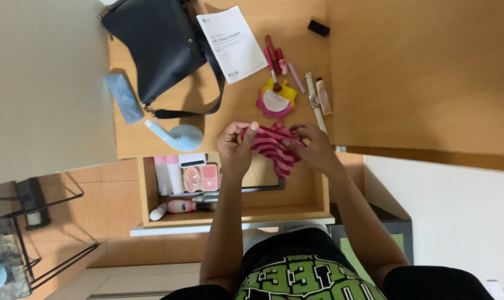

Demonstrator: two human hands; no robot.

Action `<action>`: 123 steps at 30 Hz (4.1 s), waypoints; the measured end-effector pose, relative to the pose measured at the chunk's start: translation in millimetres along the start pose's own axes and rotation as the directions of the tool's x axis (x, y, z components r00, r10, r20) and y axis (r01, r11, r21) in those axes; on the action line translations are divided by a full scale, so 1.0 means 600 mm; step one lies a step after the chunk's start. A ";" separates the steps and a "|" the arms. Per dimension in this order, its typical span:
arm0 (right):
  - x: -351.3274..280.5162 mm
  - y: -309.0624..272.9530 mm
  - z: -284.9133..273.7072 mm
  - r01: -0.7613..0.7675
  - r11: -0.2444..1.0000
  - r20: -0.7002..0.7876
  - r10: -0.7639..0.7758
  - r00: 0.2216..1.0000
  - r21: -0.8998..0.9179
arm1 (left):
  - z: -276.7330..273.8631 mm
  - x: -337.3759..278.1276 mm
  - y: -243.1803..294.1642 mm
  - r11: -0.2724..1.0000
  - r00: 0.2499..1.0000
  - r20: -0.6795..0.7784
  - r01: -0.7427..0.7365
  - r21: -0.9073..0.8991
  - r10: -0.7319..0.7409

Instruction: The recorder is organizing and cleaning various cosmetic items from a pink pouch and placing them into a dresser drawer.

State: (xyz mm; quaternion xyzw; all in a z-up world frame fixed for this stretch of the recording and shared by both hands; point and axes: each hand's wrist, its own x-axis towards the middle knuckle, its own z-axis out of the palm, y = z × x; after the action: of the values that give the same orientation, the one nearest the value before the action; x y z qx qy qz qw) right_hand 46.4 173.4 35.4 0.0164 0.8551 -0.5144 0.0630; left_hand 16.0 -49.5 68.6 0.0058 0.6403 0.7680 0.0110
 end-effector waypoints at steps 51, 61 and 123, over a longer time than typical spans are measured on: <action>-0.356 -0.214 0.165 -0.322 0.484 0.329 0.074 0.941 0.814 | -0.381 -0.406 -0.044 0.497 0.824 0.519 0.556 -0.667 -0.226; -0.379 -0.150 0.100 -0.227 0.413 0.252 -0.006 0.968 0.882 | -0.302 -0.424 0.026 0.642 0.786 0.501 0.600 -0.477 -0.363; -0.421 -0.328 0.165 0.581 0.711 -0.430 -0.416 0.802 0.396 | -0.153 -0.421 0.252 0.790 0.820 0.019 -0.558 0.255 0.572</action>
State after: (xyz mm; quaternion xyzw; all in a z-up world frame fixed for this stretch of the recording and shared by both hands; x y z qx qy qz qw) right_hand 287.8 3.1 193.9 -0.1215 0.6578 -0.7095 -0.2215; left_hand 264.9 -173.0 201.9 0.1756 0.7005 0.6493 -0.2386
